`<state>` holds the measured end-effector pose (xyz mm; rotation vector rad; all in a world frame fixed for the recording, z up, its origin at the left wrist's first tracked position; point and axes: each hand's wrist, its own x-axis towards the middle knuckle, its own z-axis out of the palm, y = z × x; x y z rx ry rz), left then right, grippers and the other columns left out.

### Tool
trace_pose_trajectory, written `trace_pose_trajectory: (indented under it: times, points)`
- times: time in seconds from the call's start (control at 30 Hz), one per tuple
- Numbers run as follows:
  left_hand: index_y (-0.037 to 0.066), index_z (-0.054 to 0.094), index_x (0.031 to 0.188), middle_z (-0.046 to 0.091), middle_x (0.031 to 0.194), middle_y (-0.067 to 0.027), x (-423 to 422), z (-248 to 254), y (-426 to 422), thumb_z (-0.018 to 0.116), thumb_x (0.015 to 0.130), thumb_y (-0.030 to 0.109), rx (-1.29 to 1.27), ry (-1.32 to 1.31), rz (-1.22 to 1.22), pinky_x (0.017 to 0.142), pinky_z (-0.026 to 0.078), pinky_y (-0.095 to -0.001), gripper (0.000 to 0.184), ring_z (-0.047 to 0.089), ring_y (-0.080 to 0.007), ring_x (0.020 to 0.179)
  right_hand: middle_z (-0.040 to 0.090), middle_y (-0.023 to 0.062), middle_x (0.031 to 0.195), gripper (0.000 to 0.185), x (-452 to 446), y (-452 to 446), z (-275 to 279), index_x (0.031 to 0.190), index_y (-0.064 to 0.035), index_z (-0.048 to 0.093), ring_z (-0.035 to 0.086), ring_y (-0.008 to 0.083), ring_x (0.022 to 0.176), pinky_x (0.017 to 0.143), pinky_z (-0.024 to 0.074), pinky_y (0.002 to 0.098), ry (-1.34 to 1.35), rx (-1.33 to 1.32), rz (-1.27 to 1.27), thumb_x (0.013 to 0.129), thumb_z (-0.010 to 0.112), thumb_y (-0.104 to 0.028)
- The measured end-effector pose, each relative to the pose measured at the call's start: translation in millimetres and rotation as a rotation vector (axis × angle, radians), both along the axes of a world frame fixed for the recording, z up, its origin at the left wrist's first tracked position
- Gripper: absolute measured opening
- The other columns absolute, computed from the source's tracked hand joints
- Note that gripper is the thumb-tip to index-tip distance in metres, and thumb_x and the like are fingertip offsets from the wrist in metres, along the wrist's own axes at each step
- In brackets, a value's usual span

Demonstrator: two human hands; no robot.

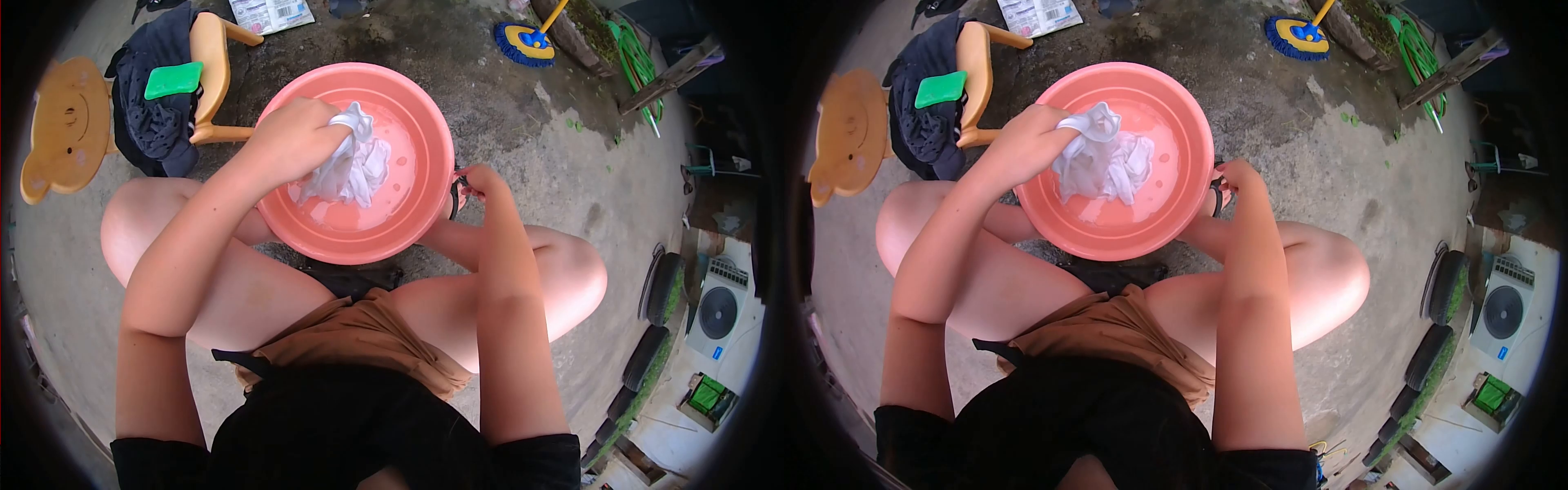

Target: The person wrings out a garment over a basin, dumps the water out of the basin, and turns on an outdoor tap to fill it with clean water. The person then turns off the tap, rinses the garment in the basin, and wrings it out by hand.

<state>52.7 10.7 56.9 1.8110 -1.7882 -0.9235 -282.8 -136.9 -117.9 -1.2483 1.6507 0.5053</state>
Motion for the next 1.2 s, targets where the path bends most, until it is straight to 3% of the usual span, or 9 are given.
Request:
trace_pose_trajectory:
  times: [0.23, 0.33, 0.53, 0.63, 0.73, 0.93, 1.03, 1.13, 1.2]
  points:
    - [-0.003, 0.062, 0.070, 0.058, 0.052, -0.0137, 0, 0, 0, 0.041, 0.081, 0.026, -0.007, -0.013, -0.002, 0.057, 0.048, -0.0380, 0.038, 0.061, -0.0265, 0.052, 0.061, 0.0100, 0.064, 0.084, 15, 12, 2, 0.147, -0.0246, 0.008, 0.049, 0.0135, 0.042, 0.036, 0.0344, 0.0285, -0.028, -0.202, -0.038, 0.076, 0.038, 0.006]
    - [-0.003, 0.062, 0.070, 0.058, 0.052, -0.0135, -2, 1, 0, 0.041, 0.081, 0.026, 0.003, -0.013, 0.009, 0.057, 0.048, -0.0379, 0.038, 0.061, -0.0266, 0.052, 0.062, 0.0111, 0.065, 0.081, 17, 5, 10, 0.147, -0.0241, 0.009, 0.052, 0.0144, 0.045, 0.037, 0.0364, 0.0289, -0.089, -0.338, 0.125, 0.078, 0.036, 0.007]
    - [-0.003, 0.062, 0.071, 0.058, 0.053, -0.0141, 0, -2, 0, 0.041, 0.081, 0.026, 0.001, -0.006, -0.008, 0.057, 0.047, -0.0380, 0.037, 0.061, -0.0268, 0.052, 0.062, 0.0116, 0.065, 0.080, 21, 18, 12, 0.147, -0.0258, 0.009, 0.052, 0.0143, 0.045, 0.038, 0.0371, 0.0287, -0.088, -0.177, -0.006, 0.080, 0.036, 0.007]
    - [-0.003, 0.062, 0.071, 0.058, 0.054, -0.0146, 1, -2, 1, 0.041, 0.080, 0.026, -0.004, -0.004, -0.008, 0.057, 0.047, -0.0381, 0.037, 0.061, -0.0270, 0.053, 0.060, 0.0100, 0.064, 0.065, 26, 28, 13, 0.143, -0.0181, 0.031, 0.049, 0.0131, 0.044, 0.038, 0.0349, 0.0271, -0.229, -0.143, -0.132, 0.082, 0.040, 0.003]
    - [-0.003, 0.062, 0.071, 0.058, 0.055, -0.0150, 1, -1, 1, 0.041, 0.080, 0.025, -0.011, -0.018, 0.001, 0.057, 0.047, -0.0383, 0.037, 0.061, -0.0271, 0.053, 0.060, 0.0090, 0.063, 0.058, 28, 26, 16, 0.137, -0.0156, 0.037, 0.048, 0.0122, 0.044, 0.038, 0.0340, 0.0263, -0.161, 0.026, -0.038, 0.082, 0.042, 0.001]
    - [-0.003, 0.062, 0.071, 0.058, 0.055, -0.0148, -1, 2, -1, 0.041, 0.080, 0.025, 0.011, -0.028, -0.002, 0.058, 0.047, -0.0387, 0.037, 0.061, -0.0269, 0.053, 0.058, 0.0069, 0.062, 0.046, 39, 12, 20, 0.127, -0.0106, 0.050, 0.045, 0.0105, 0.044, 0.038, 0.0323, 0.0248, 0.445, 0.430, 0.896, 0.082, 0.045, -0.002]
    - [-0.003, 0.062, 0.071, 0.058, 0.054, -0.0143, -2, 2, -1, 0.040, 0.080, 0.025, 0.013, -0.038, -0.011, 0.057, 0.047, -0.0385, 0.036, 0.060, -0.0265, 0.052, 0.057, 0.0059, 0.062, 0.041, 45, -2, 37, 0.122, -0.0081, 0.057, 0.044, 0.0096, 0.043, 0.038, 0.0314, 0.0241, 0.387, 0.404, 0.719, 0.083, 0.047, -0.003]
    - [-0.002, 0.063, 0.072, 0.058, 0.053, -0.0139, -3, 3, -1, 0.040, 0.080, 0.025, 0.009, -0.049, -0.021, 0.056, 0.046, -0.0382, 0.036, 0.060, -0.0261, 0.051, 0.053, 0.0023, 0.058, 0.026, 46, -12, 59, 0.101, -0.0034, 0.066, 0.039, 0.0067, 0.043, 0.038, 0.0283, 0.0218, 0.236, 0.340, 0.426, 0.079, 0.050, -0.005]
    - [-0.002, 0.063, 0.072, 0.058, 0.053, -0.0137, -3, 3, 0, 0.040, 0.080, 0.025, 0.000, -0.051, -0.024, 0.056, 0.046, -0.0380, 0.036, 0.060, -0.0259, 0.051, 0.052, 0.0012, 0.056, 0.032, 46, -18, 71, 0.104, -0.0043, 0.066, 0.037, 0.0061, 0.042, 0.038, 0.0283, 0.0223, 0.096, 0.275, 0.332, 0.076, 0.049, -0.003]
